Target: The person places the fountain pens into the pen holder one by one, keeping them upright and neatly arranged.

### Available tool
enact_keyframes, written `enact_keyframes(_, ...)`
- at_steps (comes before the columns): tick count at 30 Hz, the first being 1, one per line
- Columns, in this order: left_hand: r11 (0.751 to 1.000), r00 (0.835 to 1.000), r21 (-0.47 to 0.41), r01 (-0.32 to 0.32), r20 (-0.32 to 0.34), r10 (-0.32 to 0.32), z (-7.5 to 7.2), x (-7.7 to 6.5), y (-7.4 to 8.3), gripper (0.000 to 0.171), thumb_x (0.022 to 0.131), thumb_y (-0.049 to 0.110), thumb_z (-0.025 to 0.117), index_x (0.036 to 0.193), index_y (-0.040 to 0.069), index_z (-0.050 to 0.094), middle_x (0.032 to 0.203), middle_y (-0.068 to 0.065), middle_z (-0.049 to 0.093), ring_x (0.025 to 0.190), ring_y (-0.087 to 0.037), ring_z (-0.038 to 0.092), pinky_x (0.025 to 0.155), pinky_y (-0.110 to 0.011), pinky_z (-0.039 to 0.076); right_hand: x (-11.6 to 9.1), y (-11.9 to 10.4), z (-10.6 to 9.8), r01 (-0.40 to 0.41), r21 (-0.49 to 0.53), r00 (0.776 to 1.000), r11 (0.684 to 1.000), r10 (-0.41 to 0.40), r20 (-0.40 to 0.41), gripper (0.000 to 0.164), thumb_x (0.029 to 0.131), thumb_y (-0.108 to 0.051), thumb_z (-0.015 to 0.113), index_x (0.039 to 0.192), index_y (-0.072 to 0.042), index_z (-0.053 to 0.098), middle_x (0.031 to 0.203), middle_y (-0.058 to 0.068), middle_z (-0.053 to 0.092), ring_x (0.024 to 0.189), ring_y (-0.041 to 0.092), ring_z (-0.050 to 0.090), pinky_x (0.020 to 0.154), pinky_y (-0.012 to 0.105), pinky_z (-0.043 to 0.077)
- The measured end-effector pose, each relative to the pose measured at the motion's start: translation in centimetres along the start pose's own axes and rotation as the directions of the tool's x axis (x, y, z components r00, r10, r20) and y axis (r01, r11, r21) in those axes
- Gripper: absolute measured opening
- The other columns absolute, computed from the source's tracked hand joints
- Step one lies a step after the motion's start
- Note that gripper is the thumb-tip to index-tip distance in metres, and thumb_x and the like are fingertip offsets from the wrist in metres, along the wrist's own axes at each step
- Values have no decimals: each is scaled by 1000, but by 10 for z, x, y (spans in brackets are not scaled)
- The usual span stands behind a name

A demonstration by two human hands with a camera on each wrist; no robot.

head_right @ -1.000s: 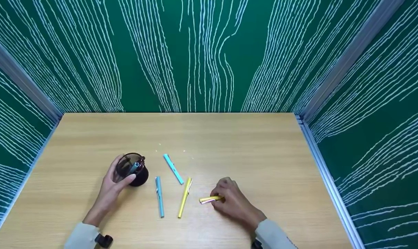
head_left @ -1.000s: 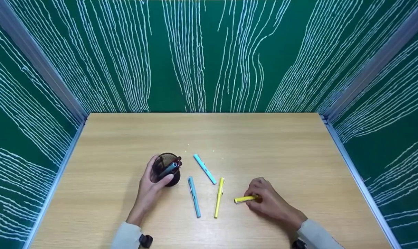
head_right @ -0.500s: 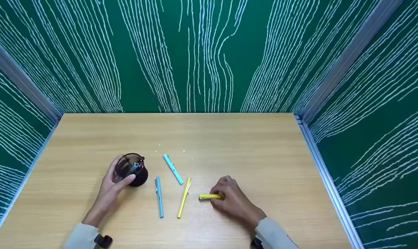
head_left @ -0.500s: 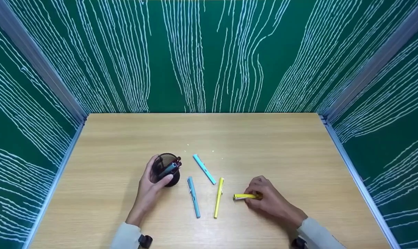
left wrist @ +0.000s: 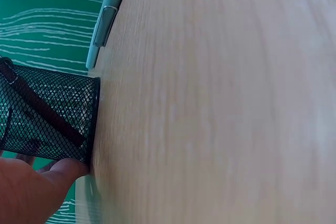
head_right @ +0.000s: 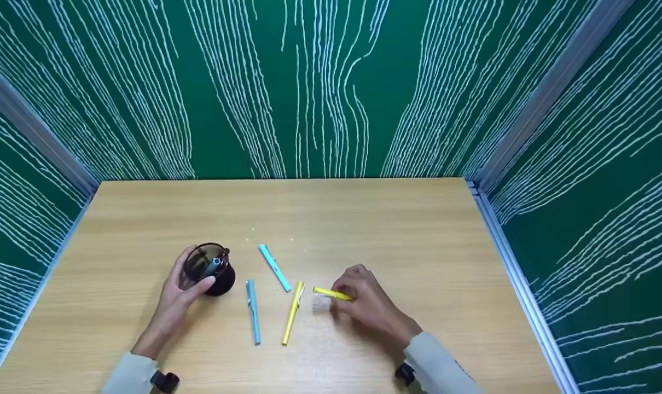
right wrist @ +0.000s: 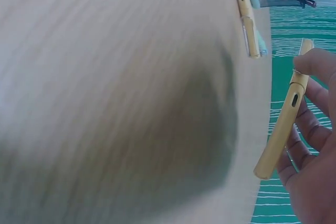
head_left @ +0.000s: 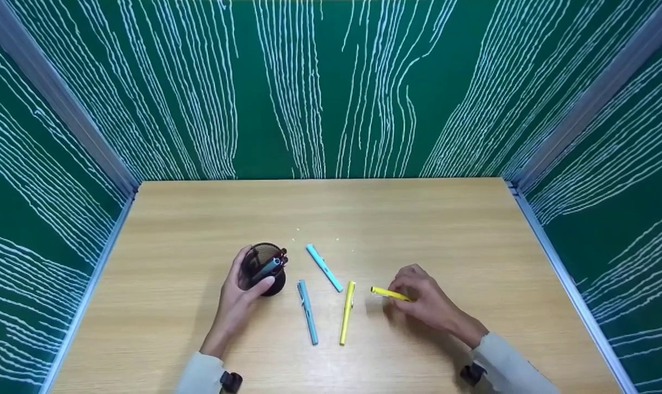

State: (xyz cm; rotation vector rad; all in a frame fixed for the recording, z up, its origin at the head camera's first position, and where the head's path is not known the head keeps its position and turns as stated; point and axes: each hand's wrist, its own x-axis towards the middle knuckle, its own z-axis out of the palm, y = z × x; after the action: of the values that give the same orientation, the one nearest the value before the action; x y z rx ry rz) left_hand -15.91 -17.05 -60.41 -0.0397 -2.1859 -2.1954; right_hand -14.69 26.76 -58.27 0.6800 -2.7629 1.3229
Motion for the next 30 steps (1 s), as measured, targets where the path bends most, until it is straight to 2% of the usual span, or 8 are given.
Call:
enact_keyframes(4, 1000, 1000, -15, 8, 1, -8, -1, -2, -1, 92, 96, 14, 87, 172, 22, 37, 169, -10, 46, 157, -28, 43, 132, -46, 31, 6, -5, -2, 33, 5, 999, 999, -33, -22, 25, 88, 1, 89, 98, -21, 82, 104, -11, 70, 109, 16, 57, 95, 34, 52)
enact_keyframes(9, 1000, 1000, -21, 19, 5, -19, -1, -2, -1, 91, 96, 14, 86, 172, 23, 37, 168, -11, 46, 157, -29, 43, 131, -47, 33, 11, -10, -3, 45, 21, 998, 999, -44, -48, 29, 88, 3, 89, 96, -24, 80, 106, -11, 71, 112, 16, 59, 100, 43, 52)
enact_keyframes(21, 998, 1000, -51, 28, 14, -27, 1, 0, 1, 92, 95, 12, 87, 172, 23, 37, 168, -11, 47, 156, -29, 44, 132, -47, 32, 22, -17, -3, 30, 81, 996, 996, -23, -88, 38, 84, 7, 90, 95, -29, 80, 107, -10, 71, 112, 17, 60, 103, 38, 51)
enact_keyframes(30, 999, 1000, -40, 17, 6, -17, 1, -1, 2, 92, 95, 12, 87, 172, 23, 37, 169, -11, 47, 157, -29, 44, 132, -44, 32, 33, -26, 0, 43, 81, 995, 996, -36, -89, 32, 87, -1, 91, 95, -30, 80, 105, -11, 72, 113, 17, 61, 105, 42, 49)
